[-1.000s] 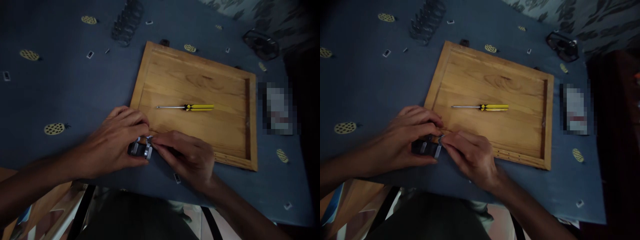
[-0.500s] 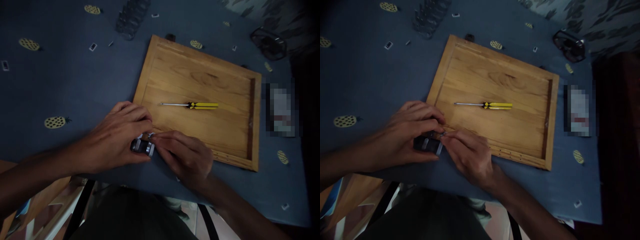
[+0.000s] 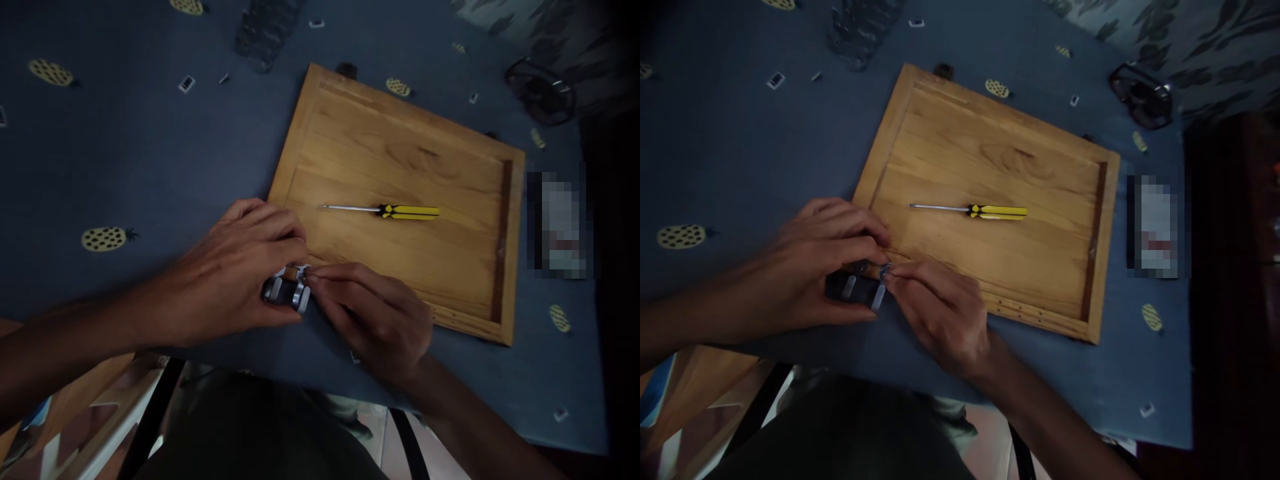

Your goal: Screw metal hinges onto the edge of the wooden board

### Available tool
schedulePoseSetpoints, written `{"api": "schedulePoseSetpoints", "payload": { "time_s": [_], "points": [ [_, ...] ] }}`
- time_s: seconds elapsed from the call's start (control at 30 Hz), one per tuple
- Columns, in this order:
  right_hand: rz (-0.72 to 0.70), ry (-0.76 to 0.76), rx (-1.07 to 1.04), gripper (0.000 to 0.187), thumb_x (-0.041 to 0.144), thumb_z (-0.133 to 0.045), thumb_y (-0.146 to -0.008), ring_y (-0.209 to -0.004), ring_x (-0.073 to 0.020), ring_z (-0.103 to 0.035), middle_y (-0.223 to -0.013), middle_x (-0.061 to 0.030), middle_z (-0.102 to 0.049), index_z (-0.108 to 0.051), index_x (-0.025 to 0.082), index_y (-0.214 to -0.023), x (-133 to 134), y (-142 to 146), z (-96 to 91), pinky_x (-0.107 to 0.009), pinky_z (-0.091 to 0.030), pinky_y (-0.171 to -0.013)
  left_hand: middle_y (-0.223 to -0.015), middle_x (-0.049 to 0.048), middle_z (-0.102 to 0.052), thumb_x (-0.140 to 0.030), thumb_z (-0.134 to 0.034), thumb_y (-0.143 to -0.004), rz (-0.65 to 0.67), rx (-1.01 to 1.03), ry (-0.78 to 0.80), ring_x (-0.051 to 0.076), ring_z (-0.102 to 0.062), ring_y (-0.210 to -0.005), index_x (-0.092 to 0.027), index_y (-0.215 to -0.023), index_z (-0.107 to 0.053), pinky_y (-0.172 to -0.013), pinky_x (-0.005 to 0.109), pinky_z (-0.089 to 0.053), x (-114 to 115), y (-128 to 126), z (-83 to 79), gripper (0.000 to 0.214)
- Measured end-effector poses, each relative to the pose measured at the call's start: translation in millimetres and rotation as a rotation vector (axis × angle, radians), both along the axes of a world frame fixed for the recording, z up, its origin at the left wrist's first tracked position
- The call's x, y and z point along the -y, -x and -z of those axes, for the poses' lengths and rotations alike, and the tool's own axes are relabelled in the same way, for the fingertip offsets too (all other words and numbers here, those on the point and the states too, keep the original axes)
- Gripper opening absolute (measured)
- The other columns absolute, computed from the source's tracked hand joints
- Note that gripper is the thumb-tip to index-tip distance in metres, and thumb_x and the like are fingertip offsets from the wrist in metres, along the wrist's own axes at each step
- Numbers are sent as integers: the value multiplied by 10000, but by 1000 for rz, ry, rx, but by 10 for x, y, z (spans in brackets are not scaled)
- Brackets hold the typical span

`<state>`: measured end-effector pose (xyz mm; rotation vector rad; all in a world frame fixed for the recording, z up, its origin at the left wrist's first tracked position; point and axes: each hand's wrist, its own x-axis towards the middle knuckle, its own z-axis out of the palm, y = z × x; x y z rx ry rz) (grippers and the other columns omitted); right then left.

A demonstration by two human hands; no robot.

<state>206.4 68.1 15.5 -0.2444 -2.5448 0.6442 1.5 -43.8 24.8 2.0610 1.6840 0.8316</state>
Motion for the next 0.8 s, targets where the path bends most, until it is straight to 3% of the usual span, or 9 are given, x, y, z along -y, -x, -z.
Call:
{"api": "schedulePoseSetpoints", "payload": {
  "time_s": [0.53,0.8],
  "points": [
    [-1,171,25,155,77,-690,-988,-858,-143,-810,-1022,-43,-821,-715,230,-997,-9,-55,-72,-231,-687,-773,-1154,22,-685,-317,-784,-909,1,-9,23,261,-637,-1161,-215,-986,-625,-1046,434,-435,-12,-2,-21,203],
    [-4,139,7,111,91,-686,-1003,-839,-131,-803,-994,-60,-821,-703,198,-979,15,-20,-42,-215,-673,-760,-1121,32,-700,-286,-855,-846,3,1,-16,261,-652,-1117,-199,-988,-643,-1002,430,-443,-16,-7,-9,270]
  ]
}}
